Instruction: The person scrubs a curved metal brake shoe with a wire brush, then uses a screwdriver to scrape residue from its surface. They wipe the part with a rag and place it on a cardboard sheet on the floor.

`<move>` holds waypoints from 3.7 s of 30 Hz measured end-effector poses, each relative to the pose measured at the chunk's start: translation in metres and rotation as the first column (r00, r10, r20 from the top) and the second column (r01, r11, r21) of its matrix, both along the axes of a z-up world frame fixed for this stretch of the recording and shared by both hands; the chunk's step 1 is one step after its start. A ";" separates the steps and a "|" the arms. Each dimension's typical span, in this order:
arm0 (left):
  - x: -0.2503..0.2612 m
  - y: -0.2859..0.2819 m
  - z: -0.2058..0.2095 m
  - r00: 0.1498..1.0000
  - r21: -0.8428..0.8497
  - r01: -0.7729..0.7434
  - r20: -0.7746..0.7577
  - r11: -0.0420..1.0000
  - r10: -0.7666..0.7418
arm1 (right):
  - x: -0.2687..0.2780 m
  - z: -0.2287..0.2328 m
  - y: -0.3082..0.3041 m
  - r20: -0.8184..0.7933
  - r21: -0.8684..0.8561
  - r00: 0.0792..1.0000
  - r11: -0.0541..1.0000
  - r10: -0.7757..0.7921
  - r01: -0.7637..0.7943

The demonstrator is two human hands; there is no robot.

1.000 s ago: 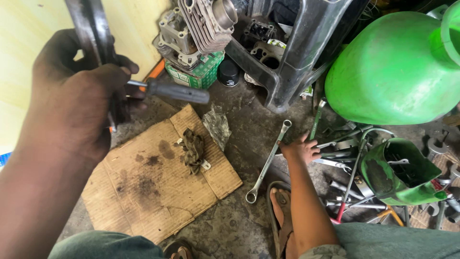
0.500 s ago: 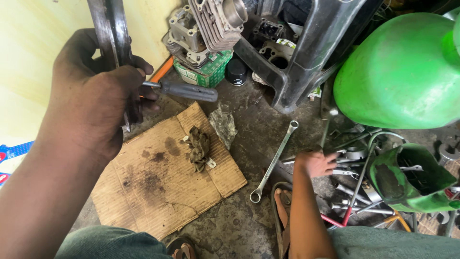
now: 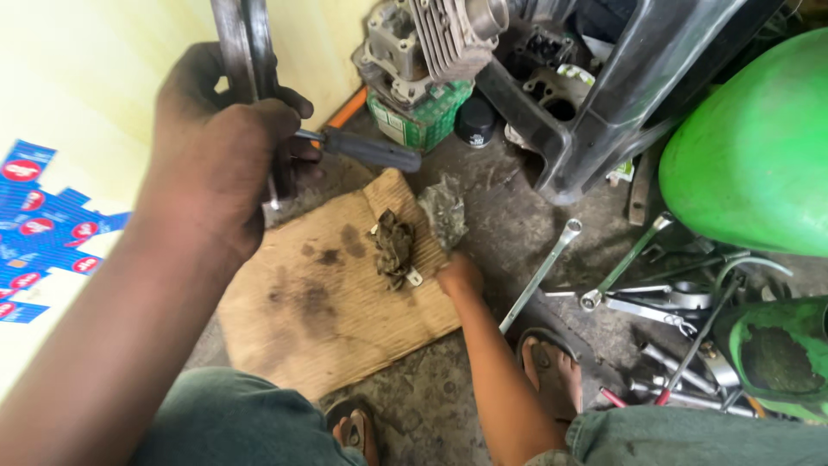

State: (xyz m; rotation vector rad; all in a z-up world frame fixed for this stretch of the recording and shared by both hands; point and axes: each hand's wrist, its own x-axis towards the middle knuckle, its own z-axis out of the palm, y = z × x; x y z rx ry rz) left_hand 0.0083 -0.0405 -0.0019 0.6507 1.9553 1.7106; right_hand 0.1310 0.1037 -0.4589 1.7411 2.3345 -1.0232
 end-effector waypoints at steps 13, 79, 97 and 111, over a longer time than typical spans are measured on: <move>0.069 0.021 0.067 0.987 0.060 0.137 0.071 0.989 -0.142 | 0.093 0.047 0.081 -0.080 0.652 0.696 0.490 -0.714 0.578; -0.052 0.156 -0.132 0.932 0.328 0.209 0.220 0.921 -0.289 | 0.041 0.316 0.063 -0.764 0.391 0.499 0.909 0.409 -0.145; -0.055 0.159 -0.138 0.933 0.340 0.232 0.189 0.911 -0.308 | 0.041 0.315 0.063 -0.772 0.307 0.532 0.937 0.348 -0.168; -0.058 0.155 -0.123 0.921 0.353 0.316 0.109 0.880 -0.374 | 0.031 0.318 0.048 -0.882 -0.334 0.423 0.910 -0.209 -0.247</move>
